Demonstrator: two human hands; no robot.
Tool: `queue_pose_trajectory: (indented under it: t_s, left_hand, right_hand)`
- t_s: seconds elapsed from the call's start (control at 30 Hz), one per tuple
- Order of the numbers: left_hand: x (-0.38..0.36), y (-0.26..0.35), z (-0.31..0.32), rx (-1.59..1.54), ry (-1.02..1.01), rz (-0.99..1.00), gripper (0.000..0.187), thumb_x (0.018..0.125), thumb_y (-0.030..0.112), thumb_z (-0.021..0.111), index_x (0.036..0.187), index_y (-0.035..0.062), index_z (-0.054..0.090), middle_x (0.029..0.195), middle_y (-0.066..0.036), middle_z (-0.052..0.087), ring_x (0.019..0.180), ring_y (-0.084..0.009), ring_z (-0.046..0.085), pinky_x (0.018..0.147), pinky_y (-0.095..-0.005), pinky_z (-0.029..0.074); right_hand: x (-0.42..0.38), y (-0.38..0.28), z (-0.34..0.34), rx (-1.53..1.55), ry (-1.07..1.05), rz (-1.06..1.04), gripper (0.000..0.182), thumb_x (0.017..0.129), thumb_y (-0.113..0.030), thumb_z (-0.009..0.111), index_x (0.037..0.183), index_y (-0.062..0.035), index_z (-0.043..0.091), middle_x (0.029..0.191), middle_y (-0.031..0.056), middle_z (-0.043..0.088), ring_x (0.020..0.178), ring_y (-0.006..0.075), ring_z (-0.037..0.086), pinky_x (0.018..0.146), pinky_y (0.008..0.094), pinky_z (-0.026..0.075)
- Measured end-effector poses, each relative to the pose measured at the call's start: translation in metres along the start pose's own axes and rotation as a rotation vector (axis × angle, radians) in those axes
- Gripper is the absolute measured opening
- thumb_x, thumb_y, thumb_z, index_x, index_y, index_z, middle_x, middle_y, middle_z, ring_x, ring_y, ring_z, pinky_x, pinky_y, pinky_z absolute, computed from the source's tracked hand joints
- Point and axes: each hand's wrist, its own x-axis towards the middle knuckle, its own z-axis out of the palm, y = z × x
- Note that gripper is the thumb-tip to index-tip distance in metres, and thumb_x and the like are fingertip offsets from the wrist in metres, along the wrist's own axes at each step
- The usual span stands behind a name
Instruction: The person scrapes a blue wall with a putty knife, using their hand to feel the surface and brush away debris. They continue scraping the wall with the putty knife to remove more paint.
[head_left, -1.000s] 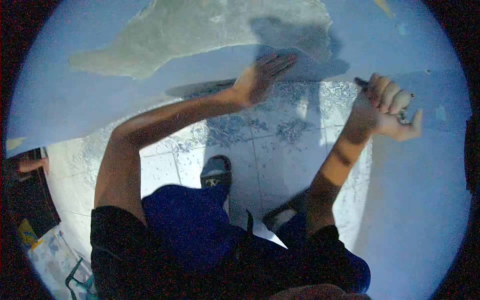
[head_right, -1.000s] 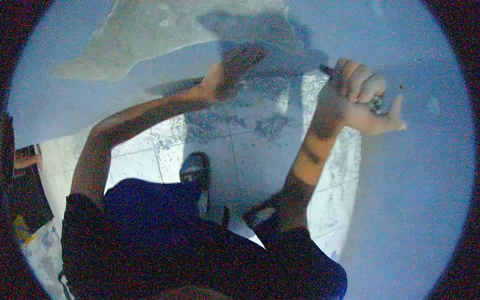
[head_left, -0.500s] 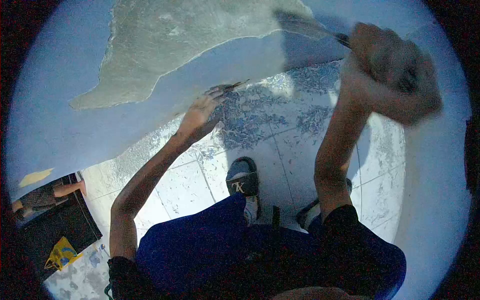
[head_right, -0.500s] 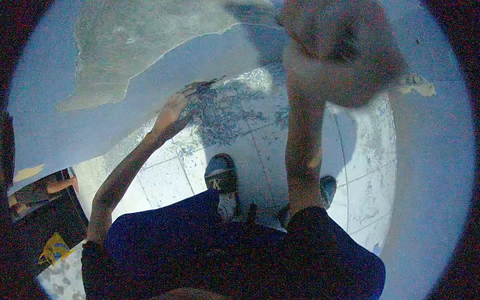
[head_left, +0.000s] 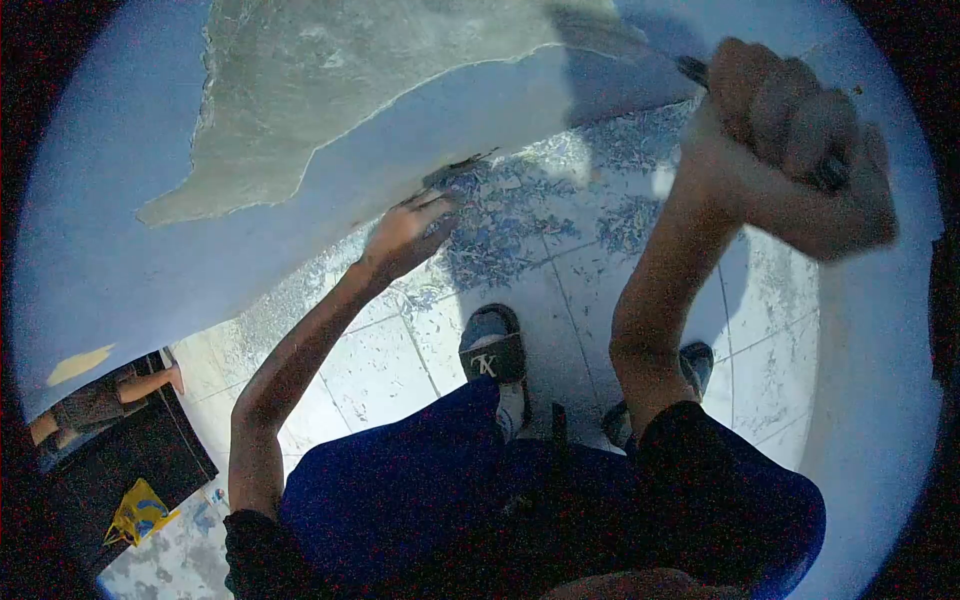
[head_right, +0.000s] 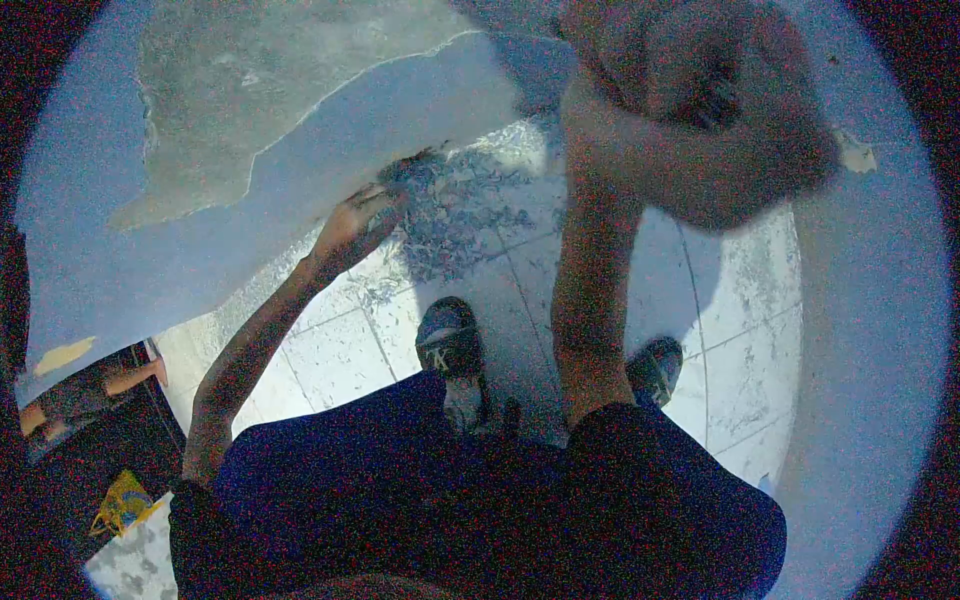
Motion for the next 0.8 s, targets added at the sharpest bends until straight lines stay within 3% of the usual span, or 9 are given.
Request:
queue_pose_trajectory:
  t_s: [0.23, 0.33, 0.37, 0.47, 0.5, 0.6, 0.63, 0.73, 0.8]
  left_hand:
    - [0.005, 0.011, -0.008, 0.023, 0.011, 0.052, 0.025, 0.088, 0.020, 0.057, 0.108, 0.0056, 0.059, 0.108, -0.015, 0.060, 0.099, -0.0351, 0.057, 0.085, -0.0413, 0.047]
    - [0.005, 0.006, -0.006, 0.031, 0.034, 0.024, 0.025, 0.088, 0.020, 0.057, 0.108, 0.0060, 0.059, 0.108, -0.015, 0.060, 0.099, -0.0350, 0.058, 0.084, -0.0416, 0.048]
    - [0.002, 0.000, -0.002, 0.042, 0.040, 0.003, 0.025, 0.088, 0.020, 0.056, 0.108, 0.0062, 0.059, 0.108, -0.014, 0.060, 0.099, -0.0349, 0.058, 0.083, -0.0417, 0.048]
    - [0.004, 0.010, -0.010, 0.011, -0.017, -0.027, 0.025, 0.088, 0.021, 0.057, 0.109, 0.0065, 0.059, 0.107, -0.015, 0.060, 0.099, -0.0346, 0.058, 0.083, -0.0421, 0.048]
    - [0.002, 0.008, -0.006, 0.013, -0.003, -0.010, 0.025, 0.088, 0.021, 0.057, 0.108, 0.0063, 0.059, 0.106, -0.015, 0.061, 0.098, -0.0347, 0.058, 0.082, -0.0421, 0.048]
    - [0.005, 0.001, 0.000, 0.011, 0.025, 0.024, 0.023, 0.088, 0.020, 0.057, 0.105, 0.0057, 0.059, 0.105, -0.014, 0.061, 0.097, -0.0350, 0.058, 0.082, -0.0420, 0.048]
    - [0.009, 0.013, -0.008, -0.008, 0.015, 0.007, 0.022, 0.087, 0.020, 0.057, 0.105, 0.0055, 0.059, 0.104, -0.014, 0.061, 0.097, -0.0350, 0.058, 0.082, -0.0419, 0.048]
    - [0.009, 0.013, -0.007, -0.012, 0.008, 0.038, 0.022, 0.087, 0.019, 0.057, 0.104, 0.0055, 0.060, 0.105, -0.015, 0.061, 0.098, -0.0354, 0.058, 0.082, -0.0412, 0.049]
    - [0.009, 0.010, -0.006, -0.013, -0.013, 0.046, 0.022, 0.087, 0.019, 0.058, 0.104, 0.0052, 0.060, 0.106, -0.015, 0.061, 0.098, -0.0354, 0.058, 0.082, -0.0408, 0.049]
  right_hand:
    - [-0.016, 0.012, -0.004, -0.065, 0.120, -0.114, 0.038, 0.078, -0.031, 0.039, 0.046, -0.0168, 0.024, 0.041, -0.0015, 0.019, 0.035, 0.0110, 0.011, 0.038, 0.0299, 0.014]
    - [0.000, 0.015, -0.020, 0.255, 0.198, -0.013, 0.039, 0.078, -0.033, 0.038, 0.046, -0.0168, 0.024, 0.041, -0.0015, 0.019, 0.035, 0.0111, 0.010, 0.038, 0.0292, 0.013]
    - [0.001, 0.012, -0.026, 0.322, 0.166, -0.115, 0.043, 0.080, -0.036, 0.039, 0.045, -0.0174, 0.023, 0.040, -0.0023, 0.018, 0.035, 0.0112, 0.010, 0.038, 0.0290, 0.013]
    - [0.001, 0.023, -0.007, -0.270, 0.430, -0.345, 0.046, 0.081, -0.043, 0.040, 0.045, -0.0193, 0.022, 0.040, -0.0038, 0.019, 0.034, 0.0102, 0.011, 0.039, 0.0286, 0.013]
    - [-0.002, 0.028, -0.028, -0.061, 0.209, -0.109, 0.048, 0.082, -0.045, 0.038, 0.045, -0.0192, 0.023, 0.040, -0.0031, 0.020, 0.034, 0.0102, 0.013, 0.039, 0.0285, 0.012]
    - [-0.001, -0.004, -0.035, 0.623, 0.126, -0.038, 0.045, 0.080, -0.039, 0.039, 0.043, -0.0180, 0.024, 0.039, -0.0015, 0.019, 0.034, 0.0114, 0.011, 0.040, 0.0289, 0.011]
    - [-0.003, -0.008, -0.024, -0.012, 0.214, -0.167, 0.042, 0.077, -0.034, 0.041, 0.042, -0.0191, 0.025, 0.039, -0.0020, 0.017, 0.035, 0.0117, 0.010, 0.040, 0.0287, 0.011]
    - [0.005, 0.021, -0.026, -0.054, 0.326, -0.049, 0.040, 0.075, -0.035, 0.043, 0.042, -0.0209, 0.025, 0.038, -0.0035, 0.016, 0.035, 0.0112, 0.009, 0.040, 0.0290, 0.012]
    - [0.005, 0.009, -0.032, 0.211, 0.207, -0.084, 0.041, 0.076, -0.033, 0.042, 0.043, -0.0188, 0.025, 0.038, -0.0027, 0.018, 0.034, 0.0115, 0.011, 0.039, 0.0291, 0.013]
